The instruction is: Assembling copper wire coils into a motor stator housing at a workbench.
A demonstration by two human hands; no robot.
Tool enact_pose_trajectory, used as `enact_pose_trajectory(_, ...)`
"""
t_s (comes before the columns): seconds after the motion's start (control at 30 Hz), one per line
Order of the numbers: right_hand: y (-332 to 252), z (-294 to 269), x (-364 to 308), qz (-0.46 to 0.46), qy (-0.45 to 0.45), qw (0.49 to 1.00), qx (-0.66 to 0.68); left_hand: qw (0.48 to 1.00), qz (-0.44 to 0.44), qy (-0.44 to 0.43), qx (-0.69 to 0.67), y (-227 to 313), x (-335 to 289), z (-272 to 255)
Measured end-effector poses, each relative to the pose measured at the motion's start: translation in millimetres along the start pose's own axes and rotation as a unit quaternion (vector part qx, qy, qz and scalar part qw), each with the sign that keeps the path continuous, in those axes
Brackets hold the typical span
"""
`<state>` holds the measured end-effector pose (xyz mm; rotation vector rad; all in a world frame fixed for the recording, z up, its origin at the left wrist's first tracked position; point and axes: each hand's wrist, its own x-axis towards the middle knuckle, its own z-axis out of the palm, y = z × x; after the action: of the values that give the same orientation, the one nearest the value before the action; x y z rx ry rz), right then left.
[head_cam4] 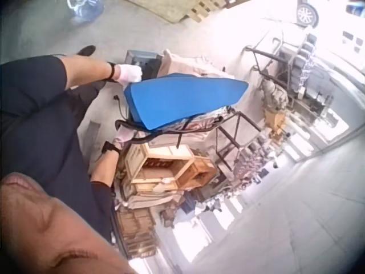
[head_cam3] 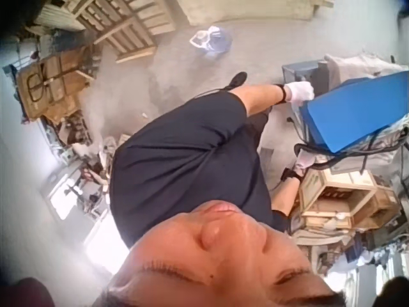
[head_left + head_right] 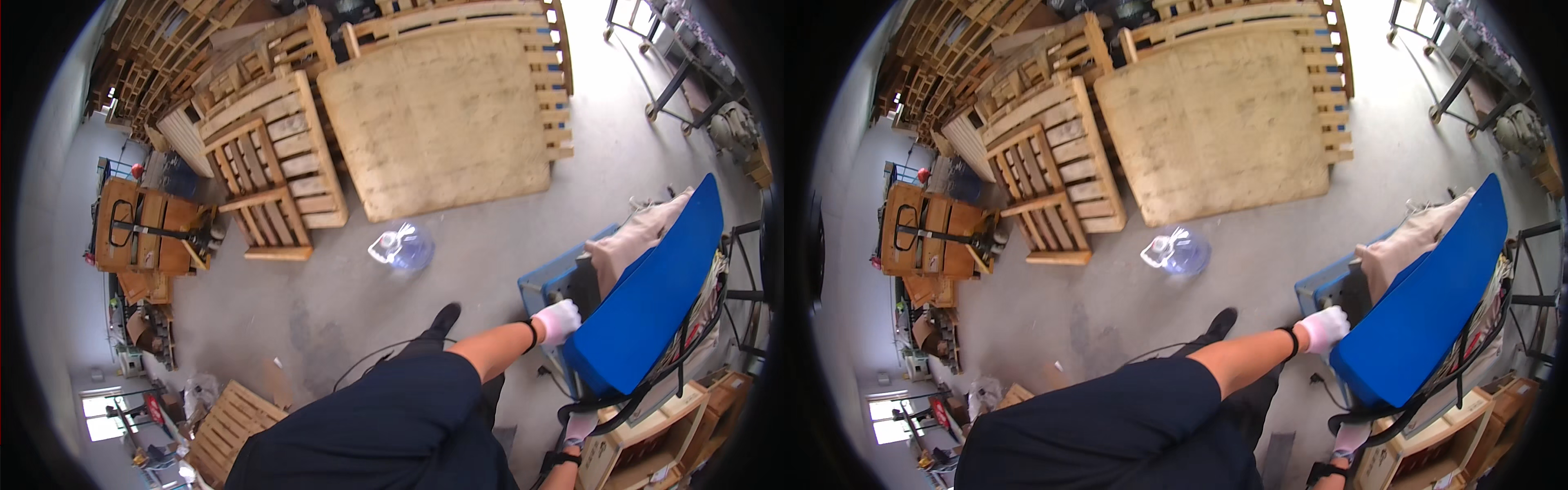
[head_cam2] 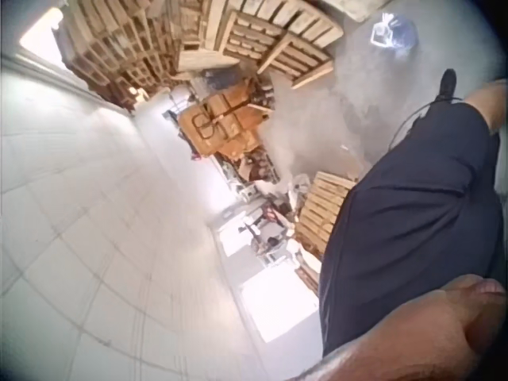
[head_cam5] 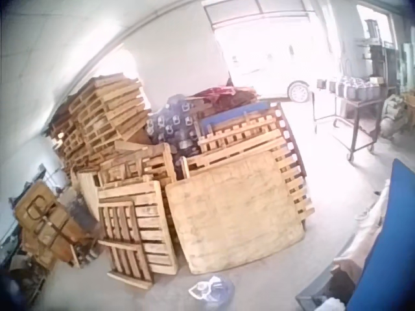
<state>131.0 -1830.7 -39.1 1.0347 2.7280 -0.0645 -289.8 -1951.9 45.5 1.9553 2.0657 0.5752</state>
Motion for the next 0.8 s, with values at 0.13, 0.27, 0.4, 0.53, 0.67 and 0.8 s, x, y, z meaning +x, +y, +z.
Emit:
enact_pose_trajectory(0.13,-54.6,-8.1,-48.9,-0.018,0.001,1.000,-0.016,0.999,-0.007,-0.026,-0.017,6.8,-64.5,-12.6)
enact_pose_trajectory(0.27,-98.1,-3.1,-99.7,0.007,0.058,0.998,-0.002,0.998,0.004,-0.048,-0.031,16.8,-127.3,-15.8)
enact_pose_trajectory(0.4,-138.8,3.1,-169.4,0.010,0.058,0.996,-0.069,0.997,-0.001,-0.065,-0.047,33.6,-186.3,-24.4)
enact_pose_trajectory(0.53,-215.9,-7.0,-231.7,0.032,0.058,0.986,-0.155,0.995,0.004,-0.098,-0.028,46.4,-256.2,-31.1)
enact_pose_trajectory(0.67,-280.7,-62.0,-253.3,0.169,0.086,0.980,0.058,0.908,-0.200,-0.111,-0.352,34.3,-324.3,-25.0)
enact_pose_trajectory(0.8,-331.3,-99.4,-319.9,0.271,0.019,0.947,0.169,0.867,-0.207,-0.079,-0.445,65.2,-382.5,-39.4)
